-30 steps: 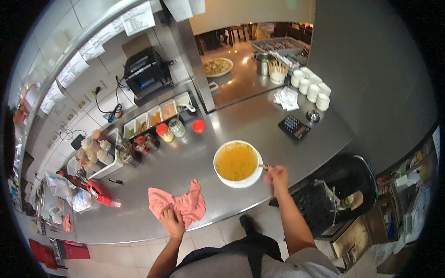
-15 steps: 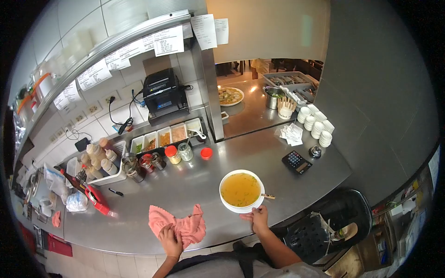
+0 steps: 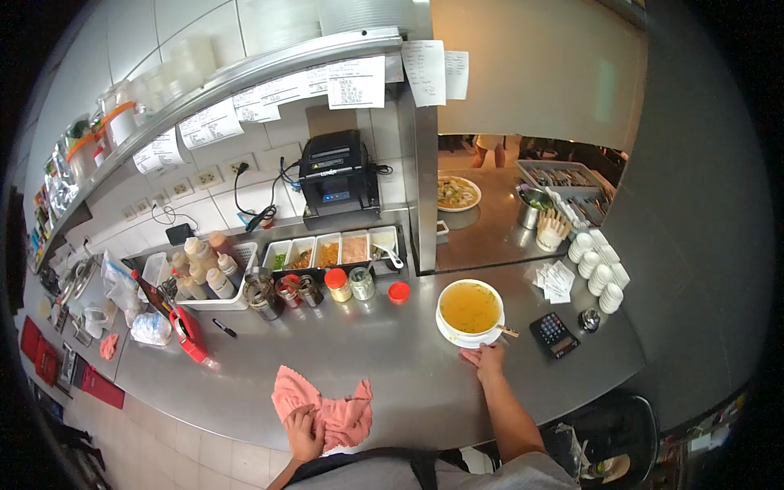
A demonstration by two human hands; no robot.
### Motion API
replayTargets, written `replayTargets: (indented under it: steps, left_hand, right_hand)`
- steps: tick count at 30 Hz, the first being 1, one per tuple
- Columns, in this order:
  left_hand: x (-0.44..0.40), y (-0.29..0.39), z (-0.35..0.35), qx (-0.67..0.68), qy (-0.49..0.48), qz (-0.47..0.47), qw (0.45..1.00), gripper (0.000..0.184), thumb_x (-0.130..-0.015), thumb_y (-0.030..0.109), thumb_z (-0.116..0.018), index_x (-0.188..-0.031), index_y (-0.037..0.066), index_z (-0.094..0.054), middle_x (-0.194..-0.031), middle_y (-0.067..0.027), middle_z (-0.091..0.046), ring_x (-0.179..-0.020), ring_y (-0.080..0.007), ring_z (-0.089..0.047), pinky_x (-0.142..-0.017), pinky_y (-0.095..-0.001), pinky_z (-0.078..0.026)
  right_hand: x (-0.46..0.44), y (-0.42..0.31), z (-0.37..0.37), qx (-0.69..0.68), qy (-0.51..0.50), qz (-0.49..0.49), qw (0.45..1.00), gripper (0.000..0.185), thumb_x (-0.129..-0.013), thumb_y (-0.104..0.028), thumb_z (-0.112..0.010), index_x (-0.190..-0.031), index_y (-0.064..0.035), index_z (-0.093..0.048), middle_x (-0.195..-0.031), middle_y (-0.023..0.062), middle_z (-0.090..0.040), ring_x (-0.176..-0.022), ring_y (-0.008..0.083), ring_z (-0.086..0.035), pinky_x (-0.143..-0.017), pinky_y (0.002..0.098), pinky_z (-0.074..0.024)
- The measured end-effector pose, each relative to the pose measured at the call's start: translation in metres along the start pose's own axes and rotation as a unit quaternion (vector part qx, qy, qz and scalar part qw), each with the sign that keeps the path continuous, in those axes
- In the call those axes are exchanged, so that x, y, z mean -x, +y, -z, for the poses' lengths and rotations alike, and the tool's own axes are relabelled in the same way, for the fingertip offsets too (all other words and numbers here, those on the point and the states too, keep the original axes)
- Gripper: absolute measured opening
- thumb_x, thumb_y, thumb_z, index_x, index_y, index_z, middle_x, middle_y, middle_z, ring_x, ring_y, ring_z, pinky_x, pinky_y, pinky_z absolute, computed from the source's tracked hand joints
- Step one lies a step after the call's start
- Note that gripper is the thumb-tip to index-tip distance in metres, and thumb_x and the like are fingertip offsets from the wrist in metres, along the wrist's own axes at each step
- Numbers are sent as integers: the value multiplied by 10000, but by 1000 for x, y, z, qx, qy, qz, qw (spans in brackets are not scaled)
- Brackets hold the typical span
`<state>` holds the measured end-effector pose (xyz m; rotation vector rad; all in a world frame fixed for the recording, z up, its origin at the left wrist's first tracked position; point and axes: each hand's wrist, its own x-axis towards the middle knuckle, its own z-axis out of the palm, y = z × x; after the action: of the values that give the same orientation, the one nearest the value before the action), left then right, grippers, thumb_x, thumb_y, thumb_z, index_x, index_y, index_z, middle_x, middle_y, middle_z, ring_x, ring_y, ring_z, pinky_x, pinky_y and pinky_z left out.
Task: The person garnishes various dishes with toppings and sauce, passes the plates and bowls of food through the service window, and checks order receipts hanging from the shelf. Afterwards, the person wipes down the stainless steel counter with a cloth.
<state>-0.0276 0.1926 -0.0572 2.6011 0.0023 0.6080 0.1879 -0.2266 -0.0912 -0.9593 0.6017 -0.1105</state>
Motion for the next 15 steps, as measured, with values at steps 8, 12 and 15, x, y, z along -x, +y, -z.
replayTargets:
  steps: [8, 12, 15]
  left_hand:
    - [-2, -1, -2, -28, -35, 29, 999, 345, -735, 151, -670, -1069, 76, -629, -1197, -84, -578, -1129, -334, -479, -998, -454, -338]
    - [-7, 6, -4, -17, -46, 45, 998, 383, -726, 174, -674, -1092, 74, -618, -1218, -92, -566, -1140, -334, -468, -1021, -464, -320]
    - [-18, 20, 1, -67, -59, 39, 995, 398, -725, 178, -677, -1108, 87, -618, -1182, -97, -568, -1126, -329, -466, -1012, -462, -323]
  right_hand:
    - [-104, -39, 12, 112, -63, 31, 991, 355, -925, -5, -392, -1271, 21, -463, -1122, 213, -615, -877, 356, -680, -633, 439, -626]
    - [-114, -72, 4, 131, -46, -19, 990, 295, -943, -10, -392, -1223, 75, -431, -989, 260, -627, -799, 350, -690, -666, 408, -627]
    - [-132, -80, 10, 151, -72, -27, 986, 282, -948, -21, -403, -1211, 77, -427, -966, 269, -629, -800, 357, -689, -655, 405, -625]
